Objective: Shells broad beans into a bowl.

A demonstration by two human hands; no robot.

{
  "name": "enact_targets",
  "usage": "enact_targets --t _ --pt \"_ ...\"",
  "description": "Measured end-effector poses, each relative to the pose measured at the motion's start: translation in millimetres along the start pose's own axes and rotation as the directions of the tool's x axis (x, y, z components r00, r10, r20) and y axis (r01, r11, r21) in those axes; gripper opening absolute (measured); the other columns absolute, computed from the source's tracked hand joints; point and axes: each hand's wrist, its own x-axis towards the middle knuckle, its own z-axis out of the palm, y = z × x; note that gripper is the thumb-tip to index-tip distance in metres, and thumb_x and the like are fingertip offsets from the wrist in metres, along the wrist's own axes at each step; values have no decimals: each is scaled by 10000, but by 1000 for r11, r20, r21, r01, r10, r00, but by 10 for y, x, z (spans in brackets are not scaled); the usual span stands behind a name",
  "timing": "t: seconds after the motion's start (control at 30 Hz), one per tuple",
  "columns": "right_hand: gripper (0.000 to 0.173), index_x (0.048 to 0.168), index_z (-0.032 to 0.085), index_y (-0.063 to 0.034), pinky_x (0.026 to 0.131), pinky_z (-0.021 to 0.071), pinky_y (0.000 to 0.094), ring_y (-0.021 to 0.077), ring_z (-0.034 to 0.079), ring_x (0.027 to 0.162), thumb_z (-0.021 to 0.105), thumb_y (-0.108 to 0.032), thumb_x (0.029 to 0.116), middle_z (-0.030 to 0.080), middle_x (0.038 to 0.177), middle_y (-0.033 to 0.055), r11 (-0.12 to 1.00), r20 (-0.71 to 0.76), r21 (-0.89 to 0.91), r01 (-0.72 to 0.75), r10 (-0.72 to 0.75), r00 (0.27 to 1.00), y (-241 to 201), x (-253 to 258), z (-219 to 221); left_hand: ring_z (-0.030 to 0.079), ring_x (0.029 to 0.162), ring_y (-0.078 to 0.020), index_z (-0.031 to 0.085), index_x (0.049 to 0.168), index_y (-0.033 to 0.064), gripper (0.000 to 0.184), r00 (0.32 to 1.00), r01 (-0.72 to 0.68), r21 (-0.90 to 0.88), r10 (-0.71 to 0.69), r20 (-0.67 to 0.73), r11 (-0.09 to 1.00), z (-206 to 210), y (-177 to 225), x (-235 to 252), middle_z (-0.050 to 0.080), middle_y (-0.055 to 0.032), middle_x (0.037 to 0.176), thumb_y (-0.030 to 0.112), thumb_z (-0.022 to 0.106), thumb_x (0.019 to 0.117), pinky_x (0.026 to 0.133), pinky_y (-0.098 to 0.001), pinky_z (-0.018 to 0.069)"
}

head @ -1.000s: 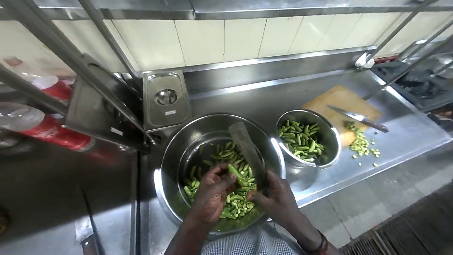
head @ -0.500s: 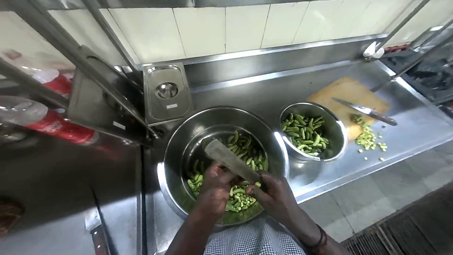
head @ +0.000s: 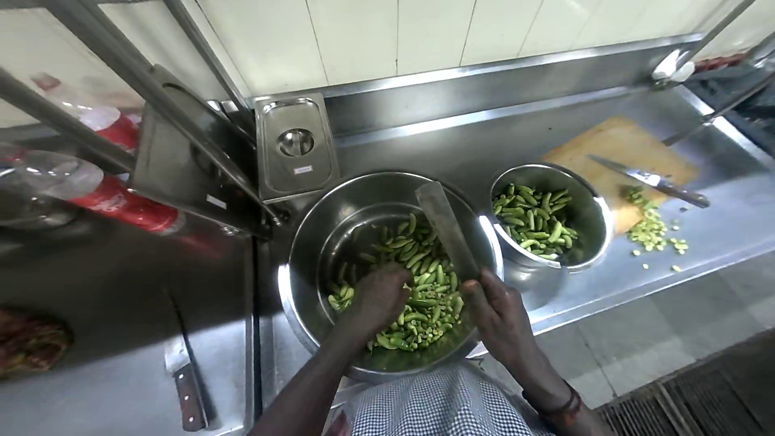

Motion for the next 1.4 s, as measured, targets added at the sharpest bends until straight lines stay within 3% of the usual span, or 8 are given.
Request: enact_targets --t 0.13,0.27,0.4,0.6,0.97,1.23,1.33,1.4 --pt "404 957 628 -177 426 435 289 101 488 468 462 -536 1043 512 616 -39 1000 -8 10 -19 19 1000 15 -8 -44 654 1090 -347 721 1223 142 260 955 -26 228 -44 294 973 266 105 230 616 -156 1290 240 644 994 915 -554 553" --pt "441 924 623 -185 425 431 291 102 485 465 465 -584 1025 506 607 -42 999 -20 13 -31 31 999 47 15 -69 675 972 -339 715 1174 139 225 948 -66 308 -37 316 949 402 55 321 612 -144 1251 216 676 967 817 -540 578" --pt "427 957 648 -179 433 459 304 119 511 469 472 -559 1035 531 611 -21 992 -17 92 -86 88 996 93 4 -121 663 1083 -281 725 1158 110 205 994 -52 -55 57 93 997 172 -70 193 678 -107 1174 204 688 980 951 -535 546" --pt "355 993 655 -140 534 517 307 112 586 577 721 -479 913 617 705 -14 976 146 166 -139 115 983 98 50 -78 645 1067 -91 756 1170 230 217 984 -163 -410 118 -133 897 -145 59 -133 696 60 1139 221 685 965 915 -354 565" --pt "343 926 669 -161 520 493 257 63 559 555 779 -479 861 598 667 -52 987 181 154 -44 16 983 -10 55 7 649 1078 -61 790 1060 213 179 954 -278 -423 198 -223 862 -84 274 -239 689 63 1159 132 689 937 895 -261 582" --pt "453 809 637 -162 446 403 241 38 459 475 636 -595 940 486 567 -73 992 119 111 53 -66 991 35 19 82 627 1045 -42 778 945 240 91 917 -278 -377 128 -377 884 30 306 -248 664 62 1151 201 754 866 857 -243 565" --pt "471 831 641 -158 450 419 232 35 470 485 601 -612 952 498 585 -70 988 80 139 67 -78 994 32 9 63 638 902 -61 760 1032 195 133 915 -211 -445 16 -402 870 21 308 -227 669 45 1087 177 727 905 758 -261 563" --pt "514 826 612 -162 441 399 247 52 442 474 467 -615 1020 452 579 -58 986 57 152 67 -77 995 43 10 52 607 652 -103 738 1082 143 167 930 -165 -717 -134 -341 678 1 302 -222 705 -20 984 86 707 927 558 -246 530"
